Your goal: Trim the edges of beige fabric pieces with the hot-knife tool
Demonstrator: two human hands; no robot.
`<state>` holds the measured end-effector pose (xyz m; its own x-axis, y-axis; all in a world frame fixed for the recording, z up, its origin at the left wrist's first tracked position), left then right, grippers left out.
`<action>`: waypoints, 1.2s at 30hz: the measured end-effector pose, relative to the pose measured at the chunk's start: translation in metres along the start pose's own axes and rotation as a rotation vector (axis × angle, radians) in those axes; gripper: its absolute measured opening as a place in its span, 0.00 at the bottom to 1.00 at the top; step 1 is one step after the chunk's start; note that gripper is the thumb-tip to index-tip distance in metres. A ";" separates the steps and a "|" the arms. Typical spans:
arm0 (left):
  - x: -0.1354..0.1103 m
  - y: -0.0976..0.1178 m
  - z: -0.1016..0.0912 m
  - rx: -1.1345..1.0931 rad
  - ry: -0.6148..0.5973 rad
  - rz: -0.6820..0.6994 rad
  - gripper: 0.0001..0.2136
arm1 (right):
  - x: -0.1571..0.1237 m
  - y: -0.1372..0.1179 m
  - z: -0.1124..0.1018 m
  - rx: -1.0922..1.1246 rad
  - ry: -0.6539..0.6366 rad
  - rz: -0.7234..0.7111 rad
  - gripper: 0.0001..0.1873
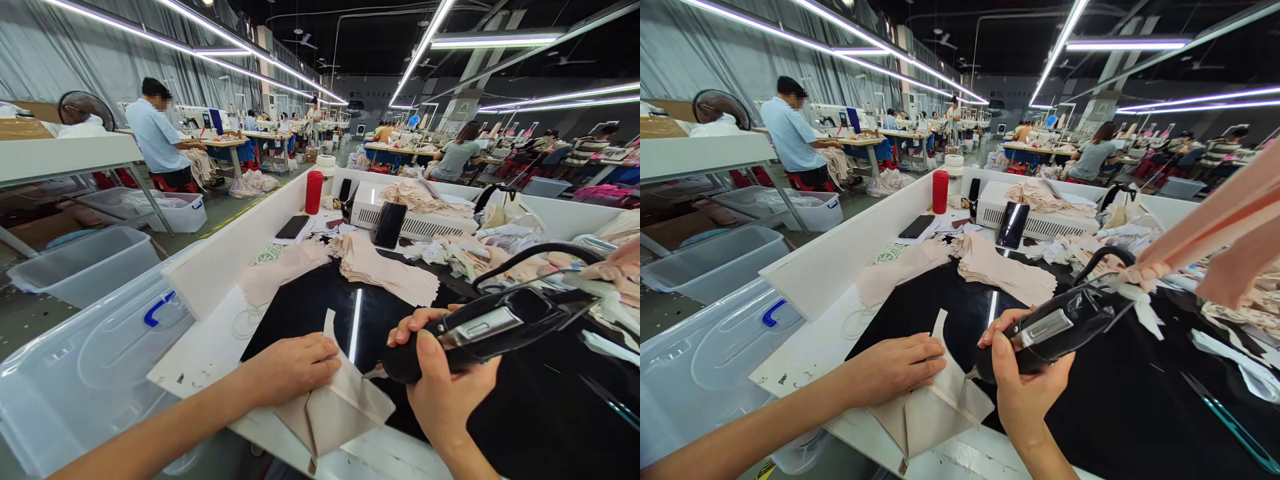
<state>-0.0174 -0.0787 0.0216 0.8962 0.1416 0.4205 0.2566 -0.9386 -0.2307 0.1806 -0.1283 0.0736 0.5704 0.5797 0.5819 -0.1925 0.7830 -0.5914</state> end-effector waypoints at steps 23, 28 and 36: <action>0.002 0.016 -0.008 0.023 -0.090 -0.141 0.20 | 0.000 -0.001 0.002 -0.012 -0.001 -0.012 0.19; -0.001 0.018 -0.007 0.005 -0.081 -0.149 0.17 | 0.002 0.003 0.005 -0.004 0.000 -0.013 0.19; 0.000 0.018 -0.003 -0.034 -0.112 -0.173 0.19 | 0.005 0.016 0.013 0.025 -0.005 -0.005 0.19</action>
<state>-0.0142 -0.0962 0.0199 0.8748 0.3341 0.3509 0.3998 -0.9069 -0.1330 0.1697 -0.1098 0.0740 0.5677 0.5767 0.5875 -0.2091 0.7913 -0.5746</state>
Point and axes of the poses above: each hand's wrist, its own x-axis towards the middle knuckle, its own z-axis out of the palm, y = z × x, the point moved 3 cm from there along x, towards the middle knuckle, and after that the axes turned 12 degrees about x, right-handed, at the moved point
